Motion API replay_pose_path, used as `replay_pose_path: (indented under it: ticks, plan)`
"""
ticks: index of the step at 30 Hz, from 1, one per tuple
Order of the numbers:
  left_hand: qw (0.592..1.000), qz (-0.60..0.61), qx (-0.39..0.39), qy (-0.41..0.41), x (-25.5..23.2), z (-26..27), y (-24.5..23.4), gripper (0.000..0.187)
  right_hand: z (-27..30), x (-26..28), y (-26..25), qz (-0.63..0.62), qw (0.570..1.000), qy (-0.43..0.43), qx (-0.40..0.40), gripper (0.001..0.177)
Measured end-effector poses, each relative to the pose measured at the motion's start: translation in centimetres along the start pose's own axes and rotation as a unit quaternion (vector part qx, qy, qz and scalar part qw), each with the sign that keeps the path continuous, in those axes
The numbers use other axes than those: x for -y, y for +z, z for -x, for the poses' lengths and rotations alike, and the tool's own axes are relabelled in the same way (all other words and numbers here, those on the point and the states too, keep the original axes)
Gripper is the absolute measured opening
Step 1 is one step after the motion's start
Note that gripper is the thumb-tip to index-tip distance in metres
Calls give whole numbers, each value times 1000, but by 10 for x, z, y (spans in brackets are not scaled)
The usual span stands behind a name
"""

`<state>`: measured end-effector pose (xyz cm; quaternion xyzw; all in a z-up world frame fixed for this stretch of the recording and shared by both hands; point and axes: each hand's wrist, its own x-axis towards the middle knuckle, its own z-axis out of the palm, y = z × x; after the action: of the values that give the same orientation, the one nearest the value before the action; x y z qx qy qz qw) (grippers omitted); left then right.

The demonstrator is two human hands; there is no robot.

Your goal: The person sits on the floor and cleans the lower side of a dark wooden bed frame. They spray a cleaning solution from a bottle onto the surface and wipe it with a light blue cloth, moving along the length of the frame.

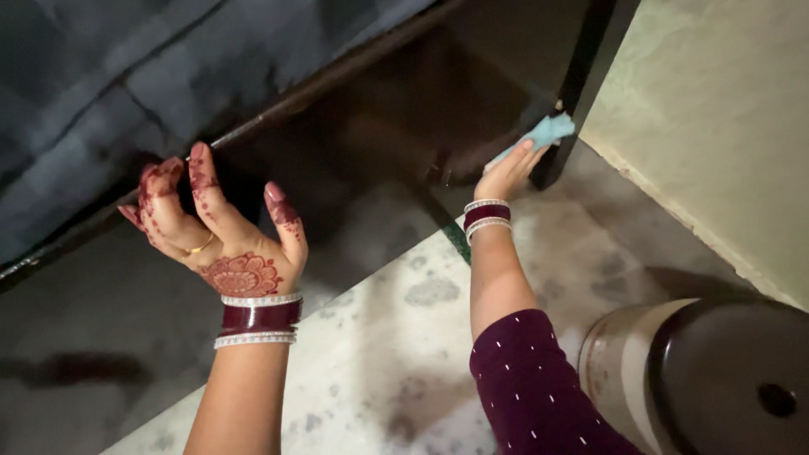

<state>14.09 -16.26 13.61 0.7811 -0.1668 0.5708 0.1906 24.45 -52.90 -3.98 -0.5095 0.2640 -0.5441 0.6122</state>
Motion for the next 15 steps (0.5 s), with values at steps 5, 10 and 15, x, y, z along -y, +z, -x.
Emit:
replay_pose_path:
  ticks: [5,10,15]
  plan:
    - [1000,-11,10,0,2,2,-1,57,-13,-97,-19,-30,998,38,-42,80]
    - [1000,-1,12,-4,1,-2,-3,57,22,-123,-14,-175,968,178,-25,80]
    - [997,34,60,-15,3,-6,-19,63,32,-52,12,27,998,1,-53,84]
